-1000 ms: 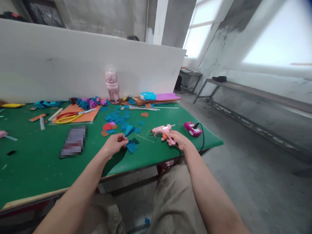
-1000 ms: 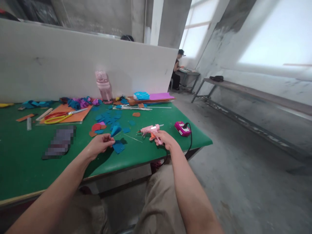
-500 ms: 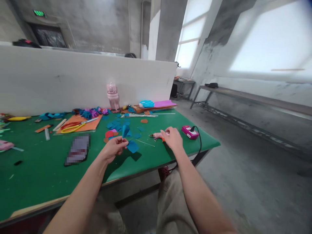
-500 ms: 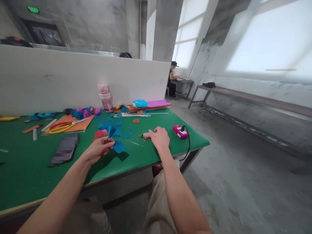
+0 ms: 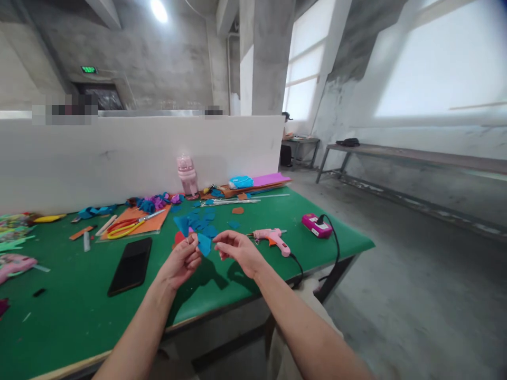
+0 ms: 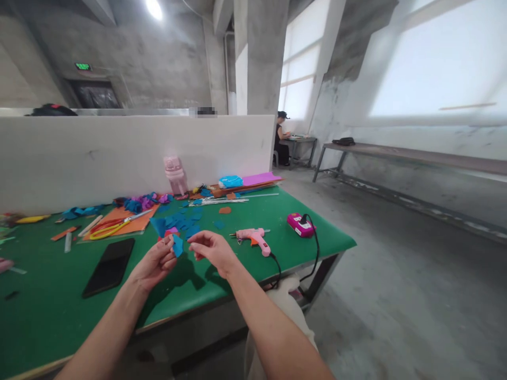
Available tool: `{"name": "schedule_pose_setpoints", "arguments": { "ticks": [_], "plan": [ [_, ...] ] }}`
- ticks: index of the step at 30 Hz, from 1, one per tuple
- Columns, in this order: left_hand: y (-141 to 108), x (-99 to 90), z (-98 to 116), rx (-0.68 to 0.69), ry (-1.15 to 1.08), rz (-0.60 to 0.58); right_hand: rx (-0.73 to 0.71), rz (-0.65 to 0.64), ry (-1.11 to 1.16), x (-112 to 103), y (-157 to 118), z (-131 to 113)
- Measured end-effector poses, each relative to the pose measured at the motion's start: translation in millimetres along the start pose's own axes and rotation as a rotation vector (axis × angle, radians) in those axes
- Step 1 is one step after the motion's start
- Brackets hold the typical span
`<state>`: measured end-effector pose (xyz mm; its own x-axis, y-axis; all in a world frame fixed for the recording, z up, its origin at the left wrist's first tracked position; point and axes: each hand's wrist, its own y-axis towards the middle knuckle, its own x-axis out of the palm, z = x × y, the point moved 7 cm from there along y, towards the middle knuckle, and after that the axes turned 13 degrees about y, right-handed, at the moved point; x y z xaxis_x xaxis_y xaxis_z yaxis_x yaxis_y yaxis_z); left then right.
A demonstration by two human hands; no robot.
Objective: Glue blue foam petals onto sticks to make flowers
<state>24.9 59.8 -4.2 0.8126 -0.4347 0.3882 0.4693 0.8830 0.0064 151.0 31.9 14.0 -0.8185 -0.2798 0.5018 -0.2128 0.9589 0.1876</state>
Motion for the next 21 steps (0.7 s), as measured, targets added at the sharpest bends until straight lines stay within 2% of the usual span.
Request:
{"name": "schedule_pose_setpoints", "arguments": {
  "ticks": [5, 13, 21],
  "plan": [
    [-0.8, 7.0, -4.6, -0.010, 0.040, -0.034, -0.077, -0.026, -0.023, 13.8, -4.1, -8.7],
    [-0.1, 6.3, -6.1, -0.035, 0.030, 0.013, -0.106, 0.008, -0.130, 6.0, -6.4, -7.5],
    [-1.0, 6.2, -5.3, -0.036, 0.030, -0.017, -0.037, -0.002, -0.078, 7.2, -4.7, -6.1]
  ]
}}
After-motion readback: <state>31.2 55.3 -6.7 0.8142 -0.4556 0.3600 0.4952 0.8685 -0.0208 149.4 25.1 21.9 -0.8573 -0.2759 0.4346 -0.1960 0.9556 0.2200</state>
